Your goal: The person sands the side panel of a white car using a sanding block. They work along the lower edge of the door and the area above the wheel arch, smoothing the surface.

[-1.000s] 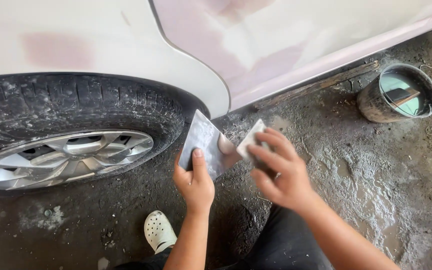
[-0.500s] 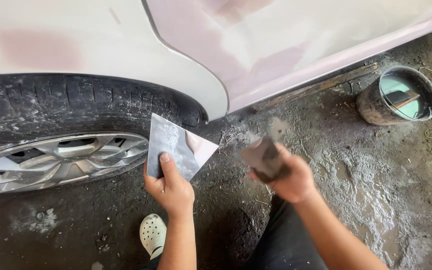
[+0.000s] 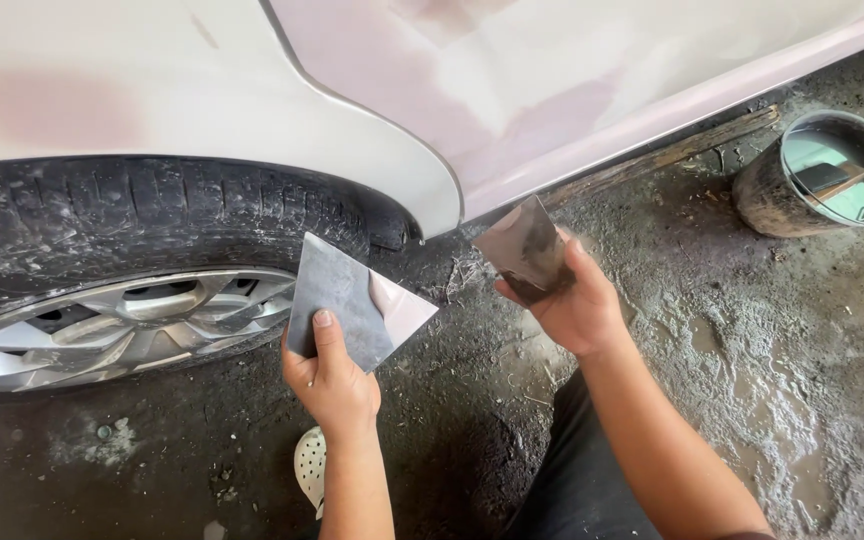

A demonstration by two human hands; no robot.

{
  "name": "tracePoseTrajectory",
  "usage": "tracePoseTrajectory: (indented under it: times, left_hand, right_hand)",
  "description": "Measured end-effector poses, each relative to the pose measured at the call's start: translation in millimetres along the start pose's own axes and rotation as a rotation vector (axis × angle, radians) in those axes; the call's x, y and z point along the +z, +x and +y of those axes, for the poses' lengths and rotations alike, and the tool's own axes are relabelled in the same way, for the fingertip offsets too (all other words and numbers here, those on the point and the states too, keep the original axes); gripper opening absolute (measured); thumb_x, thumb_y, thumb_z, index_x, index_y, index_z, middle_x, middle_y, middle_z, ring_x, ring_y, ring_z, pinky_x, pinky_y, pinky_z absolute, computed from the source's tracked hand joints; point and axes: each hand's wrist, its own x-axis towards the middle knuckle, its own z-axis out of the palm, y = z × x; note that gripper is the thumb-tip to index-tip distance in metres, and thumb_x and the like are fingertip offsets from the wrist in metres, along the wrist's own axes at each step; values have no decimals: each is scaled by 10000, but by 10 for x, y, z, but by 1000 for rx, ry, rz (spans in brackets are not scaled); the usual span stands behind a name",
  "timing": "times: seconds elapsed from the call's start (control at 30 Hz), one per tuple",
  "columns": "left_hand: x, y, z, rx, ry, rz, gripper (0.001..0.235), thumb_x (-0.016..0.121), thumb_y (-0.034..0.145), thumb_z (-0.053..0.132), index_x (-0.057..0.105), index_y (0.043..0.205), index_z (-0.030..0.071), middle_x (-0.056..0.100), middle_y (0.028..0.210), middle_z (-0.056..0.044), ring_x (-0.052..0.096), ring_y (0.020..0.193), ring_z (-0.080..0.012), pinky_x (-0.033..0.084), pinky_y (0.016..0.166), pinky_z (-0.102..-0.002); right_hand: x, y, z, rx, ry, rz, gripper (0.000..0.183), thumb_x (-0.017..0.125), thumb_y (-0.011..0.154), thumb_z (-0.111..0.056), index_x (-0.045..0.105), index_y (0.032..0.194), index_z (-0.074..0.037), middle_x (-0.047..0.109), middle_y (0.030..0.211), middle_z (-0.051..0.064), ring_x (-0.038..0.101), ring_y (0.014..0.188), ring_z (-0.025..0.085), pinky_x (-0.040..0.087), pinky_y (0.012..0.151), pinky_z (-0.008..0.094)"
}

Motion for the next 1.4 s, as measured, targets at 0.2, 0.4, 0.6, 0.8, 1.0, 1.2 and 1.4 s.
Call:
tracePoseTrajectory:
  times: [0.2,0.4,0.6,0.8,1.0,1.2,1.4]
  left_hand:
    - [89,138,-40,-109,-21,-57,346,621,1014,162,589,1273,-65,680,1245,-147,693,1116,-233,570,994,-396]
    - [153,607,-9,-463,-87,-443,367,682,995,165,597,1278,-51,690,1205,-125,672,1056,-215,548,929,-380]
    - [-207,988,-203,-668,25,-637,373,685,961,166,630,1278,-23,709,1189,-102,679,1044,-200,549,924,-360]
    - [-770,1151,-471,-781,-7,-601,390,676,956,151,610,1298,-25,708,1189,-106,686,1033,-220,559,912,-381]
    - [-1222,1306,-396,-847,-2,-679,377,665,950,157,615,1279,-21,716,1164,-112,697,1007,-225,576,874,-398]
    - [-1483,1536,-372,-878,-2,-674,383,665,947,158,624,1282,-23,714,1169,-118,696,1014,-230,575,882,-395]
    - [-1643,1664,-424,-916,-3,-653,376,662,939,155,629,1270,-20,717,1173,-121,700,1023,-245,575,882,-406]
  right_hand:
    - [16,114,21,-112,-290,63,481,542,993,-103,496,1471,-78,586,1337,150,634,1175,278,597,911,475]
    - [-243,350,309,-315,-511,244,407,563,1018,-15,578,1425,-32,631,1315,146,652,1115,212,645,877,360]
    - [96,640,644,-625,-839,356,408,581,1011,-5,606,1418,-37,723,1151,86,654,919,141,565,823,261]
    - [519,784,923,-999,-1215,637,326,590,1013,-2,666,1329,-18,744,1135,127,696,924,152,545,845,268]
    - [704,1024,1155,-1156,-1202,724,342,573,1008,5,650,1340,-19,716,1268,175,715,1121,242,548,970,322]
    - [856,1194,1394,-1248,-1245,777,393,563,1009,31,622,1395,-17,688,1322,179,696,1204,279,550,1021,351]
    - [1000,1278,1688,-1199,-1155,860,416,576,978,22,623,1386,-44,685,1314,163,714,1125,218,614,822,278]
